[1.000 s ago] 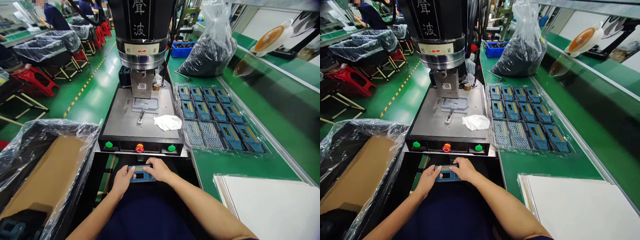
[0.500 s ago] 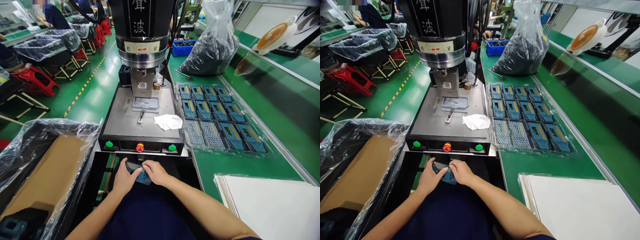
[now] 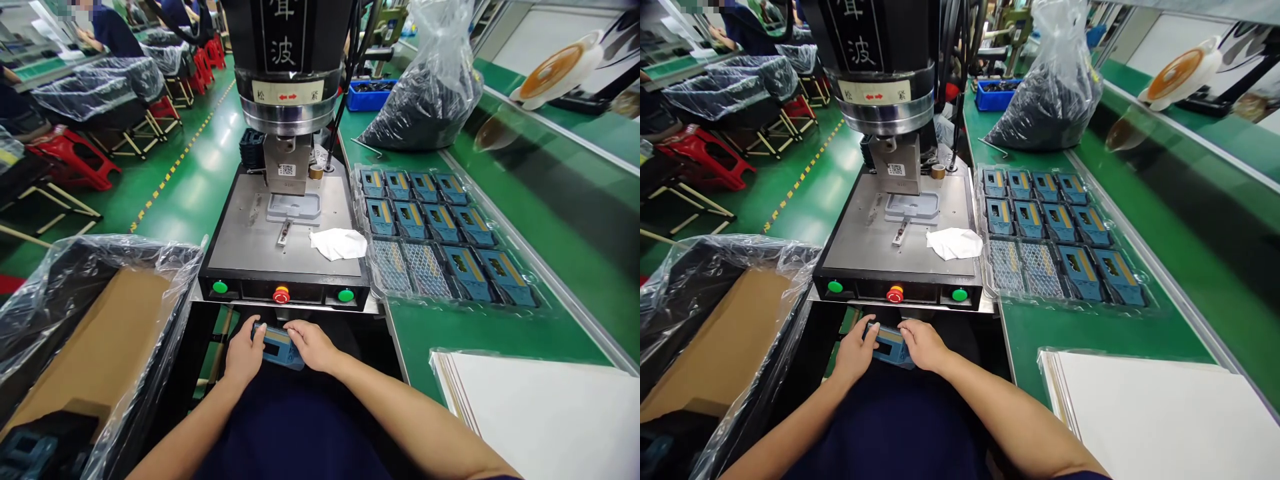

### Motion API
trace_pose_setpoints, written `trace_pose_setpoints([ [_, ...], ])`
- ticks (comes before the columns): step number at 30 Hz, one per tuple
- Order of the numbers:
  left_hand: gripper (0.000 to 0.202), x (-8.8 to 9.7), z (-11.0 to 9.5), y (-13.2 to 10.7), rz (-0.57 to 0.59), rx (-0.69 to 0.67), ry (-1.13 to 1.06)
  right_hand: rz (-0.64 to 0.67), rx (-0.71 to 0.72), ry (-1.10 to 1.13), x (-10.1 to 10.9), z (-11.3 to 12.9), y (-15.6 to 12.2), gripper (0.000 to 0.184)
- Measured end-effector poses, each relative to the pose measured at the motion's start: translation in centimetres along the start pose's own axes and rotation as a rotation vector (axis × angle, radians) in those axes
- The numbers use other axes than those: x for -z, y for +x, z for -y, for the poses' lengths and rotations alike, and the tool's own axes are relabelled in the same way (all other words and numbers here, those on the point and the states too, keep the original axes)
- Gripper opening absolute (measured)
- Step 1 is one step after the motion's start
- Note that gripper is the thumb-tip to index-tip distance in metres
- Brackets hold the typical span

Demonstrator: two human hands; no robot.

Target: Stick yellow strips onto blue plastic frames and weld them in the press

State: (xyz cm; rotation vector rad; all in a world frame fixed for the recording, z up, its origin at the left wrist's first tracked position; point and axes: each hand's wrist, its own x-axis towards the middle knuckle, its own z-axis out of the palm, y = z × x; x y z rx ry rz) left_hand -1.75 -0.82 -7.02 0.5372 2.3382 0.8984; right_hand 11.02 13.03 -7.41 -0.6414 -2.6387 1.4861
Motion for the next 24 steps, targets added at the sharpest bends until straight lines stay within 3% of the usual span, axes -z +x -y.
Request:
trace_pose_setpoints([
  [7, 0.048, -0.6, 0.5, 0.1, -0.012, 0.066, -0.224, 0.012, 0.001, -0.036, 0.5, 0.2, -0.1, 0.033],
  [12, 0.054, -1.1, 1.7, 0.9, -0.017, 0.200, -0.495, 0.109, 0.234, -0.194, 1.5, 0.7, -0.9, 0.077],
  [14, 0.058, -1.1, 2.2, 1.1, -0.011, 0.256, -0.572, 0.148, 0.274, -0.251, 1.7, 0.8, -1.0, 0.085],
  [20, 0.057, -0.6, 2.1, 0.9, 0.141, 0.379, -0.728, 0.186, 0.263, -0.392, 2.8, 2.0, -1.0, 0.072],
  [24, 0.051, -0.7, 3.0, 1.6, 0.238, 0.484, -0.829, 0.159, 0.267, -0.397, 6.0, 3.8, -2.1, 0.067],
])
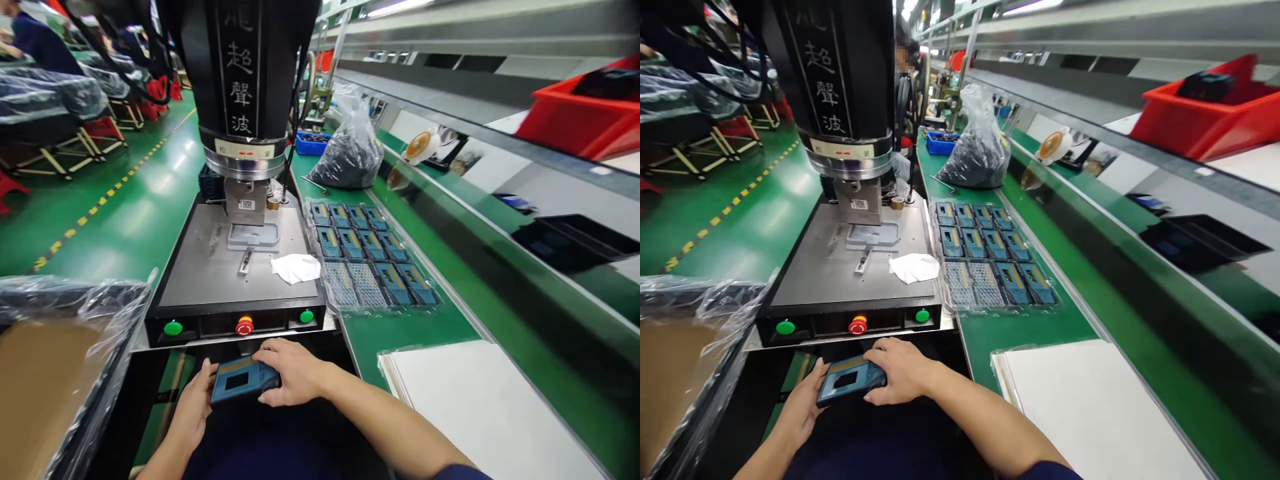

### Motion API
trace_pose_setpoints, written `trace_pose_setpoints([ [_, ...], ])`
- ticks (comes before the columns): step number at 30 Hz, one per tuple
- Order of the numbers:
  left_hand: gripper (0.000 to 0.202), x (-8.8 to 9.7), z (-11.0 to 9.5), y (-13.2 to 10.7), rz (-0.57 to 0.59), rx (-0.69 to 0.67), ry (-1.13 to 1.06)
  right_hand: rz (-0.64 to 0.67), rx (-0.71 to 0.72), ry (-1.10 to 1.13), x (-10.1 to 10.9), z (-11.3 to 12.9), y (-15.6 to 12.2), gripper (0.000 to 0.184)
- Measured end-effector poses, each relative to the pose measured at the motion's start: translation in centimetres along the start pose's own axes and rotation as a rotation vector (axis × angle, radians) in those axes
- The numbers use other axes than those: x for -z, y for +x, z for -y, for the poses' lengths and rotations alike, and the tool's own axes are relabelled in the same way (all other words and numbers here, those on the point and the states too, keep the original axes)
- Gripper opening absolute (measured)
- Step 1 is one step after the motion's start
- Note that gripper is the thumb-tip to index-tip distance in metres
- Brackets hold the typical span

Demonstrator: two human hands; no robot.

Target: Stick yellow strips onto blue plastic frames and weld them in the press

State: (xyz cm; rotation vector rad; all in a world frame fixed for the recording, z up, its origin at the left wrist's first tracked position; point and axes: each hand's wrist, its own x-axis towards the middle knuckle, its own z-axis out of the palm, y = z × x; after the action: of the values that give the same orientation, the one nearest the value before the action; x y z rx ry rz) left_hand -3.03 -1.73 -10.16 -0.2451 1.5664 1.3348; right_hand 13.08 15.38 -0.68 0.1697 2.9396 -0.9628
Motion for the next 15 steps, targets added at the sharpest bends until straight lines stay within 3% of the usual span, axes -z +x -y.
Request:
trace_pose_setpoints([
  [3, 0.039, 1.0, 1.4, 1.8, -0.030, 0.055, 0.031, -0.132, 0.024, 0.031, 3.7, 0.6, -1.9, 0.068],
  [7, 0.031, 1.9, 3.2, 3.5, -0.029, 0.120, 0.089, -0.486, -0.078, -0.024, 8.0, -0.4, -4.9, 0.062],
  [11, 0.029, 2.1, 3.6, 3.6, -0.019, 0.117, 0.070, -0.899, -0.494, -0.246, 10.2, -4.6, -7.8, 0.053],
  [15, 0.025, 2.5, 3.4, 3.6, -0.010, 0.076, 0.050, -0.977, -0.917, -0.360, 10.9, -9.0, -9.9, 0.060],
])
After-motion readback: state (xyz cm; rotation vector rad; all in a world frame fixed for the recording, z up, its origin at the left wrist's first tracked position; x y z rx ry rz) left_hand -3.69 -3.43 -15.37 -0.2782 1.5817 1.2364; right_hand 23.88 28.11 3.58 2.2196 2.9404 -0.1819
